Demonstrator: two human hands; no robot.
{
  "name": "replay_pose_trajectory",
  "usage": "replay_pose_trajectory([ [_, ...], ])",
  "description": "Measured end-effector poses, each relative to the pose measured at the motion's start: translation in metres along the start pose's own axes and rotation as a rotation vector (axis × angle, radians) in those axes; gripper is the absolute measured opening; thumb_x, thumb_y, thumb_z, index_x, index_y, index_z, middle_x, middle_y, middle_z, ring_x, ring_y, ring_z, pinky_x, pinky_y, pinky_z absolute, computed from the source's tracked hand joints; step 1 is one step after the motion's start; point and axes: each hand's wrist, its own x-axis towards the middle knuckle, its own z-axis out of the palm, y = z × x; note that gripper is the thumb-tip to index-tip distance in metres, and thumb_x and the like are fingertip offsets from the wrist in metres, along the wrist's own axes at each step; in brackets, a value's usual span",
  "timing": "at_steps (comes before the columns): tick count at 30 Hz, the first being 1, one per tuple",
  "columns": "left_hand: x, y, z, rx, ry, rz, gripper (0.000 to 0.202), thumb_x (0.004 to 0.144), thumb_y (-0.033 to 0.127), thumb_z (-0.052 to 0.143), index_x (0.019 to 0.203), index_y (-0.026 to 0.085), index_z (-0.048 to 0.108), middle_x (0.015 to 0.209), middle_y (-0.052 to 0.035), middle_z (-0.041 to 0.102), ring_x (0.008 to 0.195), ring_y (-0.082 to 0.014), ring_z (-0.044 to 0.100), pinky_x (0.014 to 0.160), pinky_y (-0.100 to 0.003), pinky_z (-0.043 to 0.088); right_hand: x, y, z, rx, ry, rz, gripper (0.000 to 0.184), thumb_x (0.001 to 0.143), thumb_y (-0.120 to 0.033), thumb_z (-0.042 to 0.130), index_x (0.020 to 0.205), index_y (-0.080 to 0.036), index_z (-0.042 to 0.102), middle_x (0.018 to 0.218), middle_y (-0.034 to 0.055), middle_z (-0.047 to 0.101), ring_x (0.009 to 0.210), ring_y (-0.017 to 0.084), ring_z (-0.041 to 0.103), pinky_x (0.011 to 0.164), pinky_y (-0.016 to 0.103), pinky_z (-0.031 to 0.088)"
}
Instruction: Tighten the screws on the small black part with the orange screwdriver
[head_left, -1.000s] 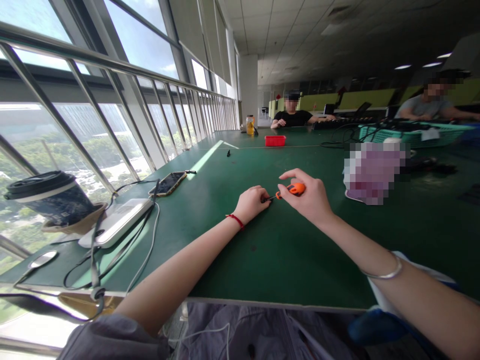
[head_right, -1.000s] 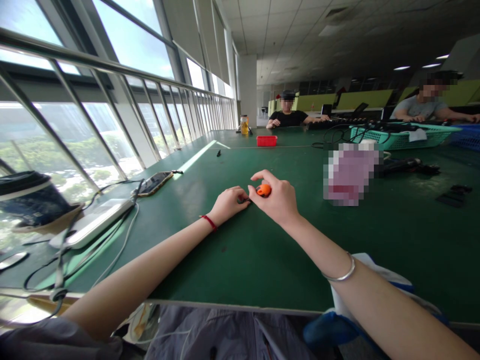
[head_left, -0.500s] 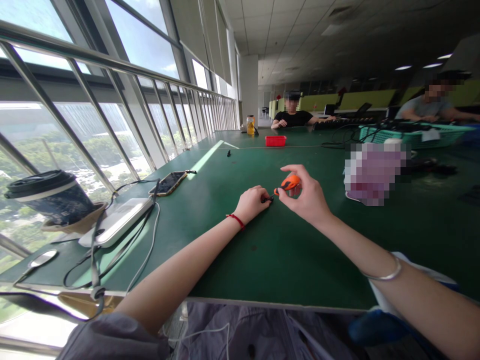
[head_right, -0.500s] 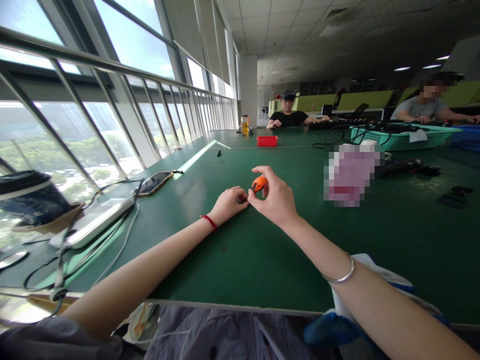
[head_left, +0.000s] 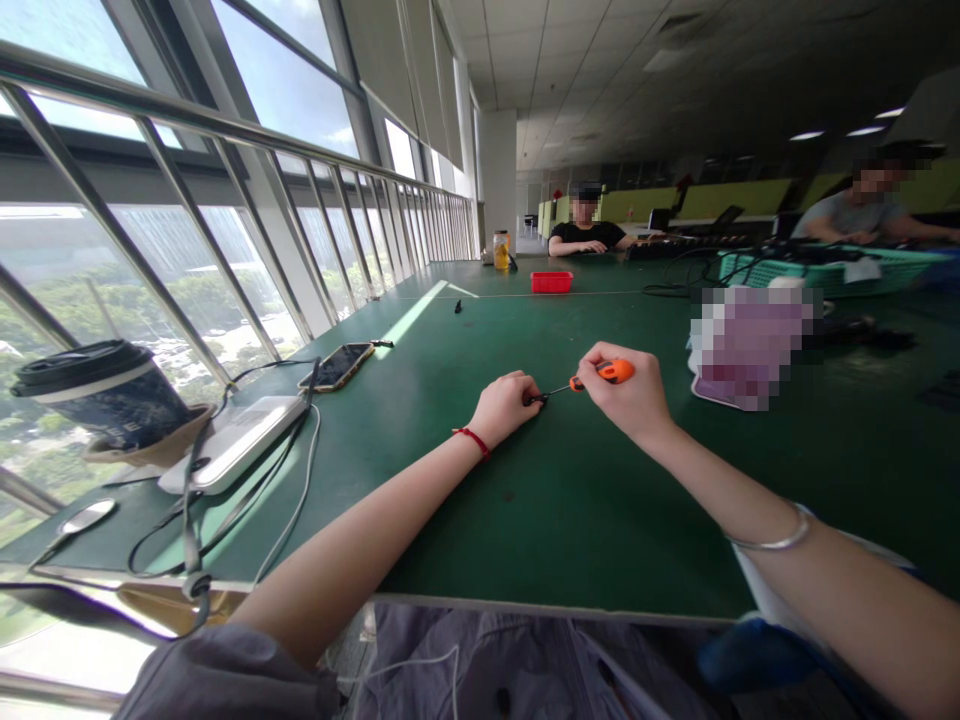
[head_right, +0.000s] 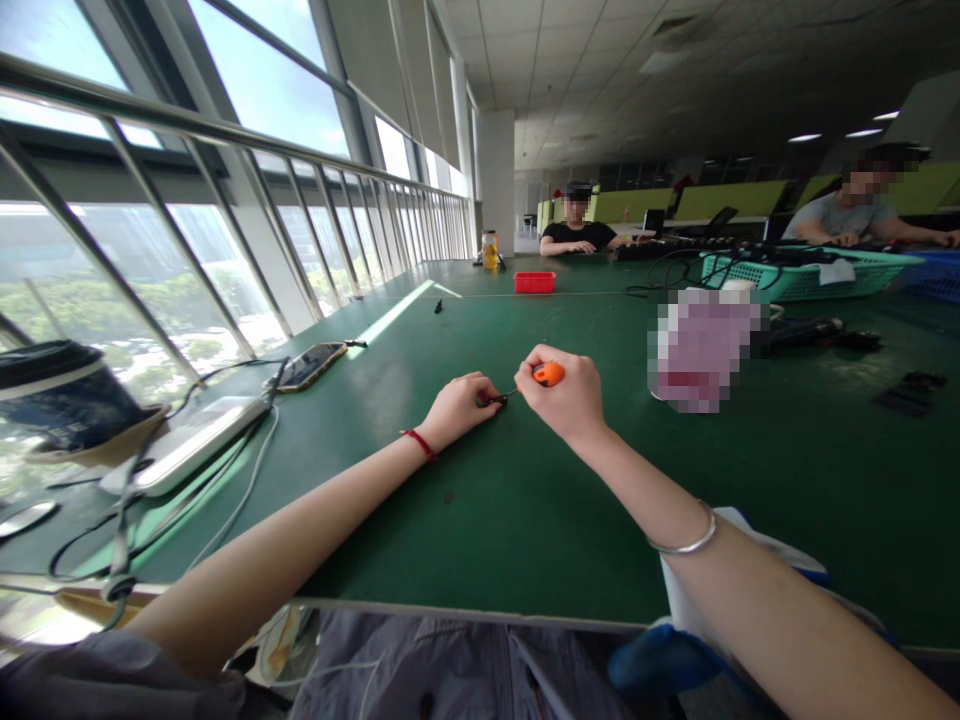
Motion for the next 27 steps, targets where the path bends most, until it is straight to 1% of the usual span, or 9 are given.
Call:
replay_pose_trajectory([
  [4,0.0005,-0.001,0.0008,-0.005,-0.003,-0.001,0.008,0.074,0.021,0.06,0.078,0.017,0.065,0.084,-0.0021,0.063,0.073,-0.0142,0.058,0.063,-0.024,0.045,0.0017,0.0044,0.0028,-0.003,-0.024,0.007,0.017,0.073,-0.028,0.052,0.057,-0.02,0.054,0.054,-0.0002,0.056,0.052,0.013,0.049,0.055,0.027,0.037],
  [9,0.0002,-0.0001,0.0,-0.011,-0.001,-0.002,0.008,0.075,0.021,0.059,0.078,0.017,0.065,0.084,-0.0023,0.063,0.072,-0.0143,0.058,0.063,-0.024,0.045,0.0019,0.0046,0.0024,0.015,0.006,0.014,0.017,0.072,-0.027,0.051,0.056,-0.021,0.053,0.054,0.0003,0.057,0.053,0.014,0.05,0.055,0.027,0.037],
  [14,-0.0004,0.0016,-0.0012,-0.018,-0.006,-0.012,0.008,0.075,0.021,0.06,0.078,0.017,0.066,0.083,-0.0021,0.063,0.071,-0.014,0.058,0.063,-0.024,0.046,0.0016,0.0044,0.0021,0.014,0.001,0.026,0.017,0.072,-0.028,0.051,0.057,-0.021,0.054,0.056,0.0009,0.059,0.054,0.015,0.052,0.056,0.027,0.038],
  [19,0.0006,-0.0021,0.001,-0.03,0.002,0.004,0.008,0.075,0.021,0.061,0.078,0.017,0.066,0.083,-0.0019,0.063,0.071,-0.0137,0.058,0.063,-0.024,0.046,0.0023,0.0053,0.0028,0.011,-0.032,0.038,0.019,0.074,-0.031,0.051,0.058,-0.02,0.055,0.057,0.0011,0.058,0.055,0.015,0.051,0.057,0.028,0.038],
  [27,0.0021,-0.0072,0.0021,-0.074,-0.01,0.039,0.008,0.075,0.021,0.062,0.079,0.017,0.067,0.084,-0.0016,0.063,0.072,-0.0133,0.059,0.067,-0.023,0.048,0.0038,0.0061,0.0016,0.038,-0.037,0.043,0.018,0.073,-0.029,0.052,0.058,-0.02,0.055,0.056,0.0004,0.057,0.055,0.014,0.049,0.057,0.027,0.037],
])
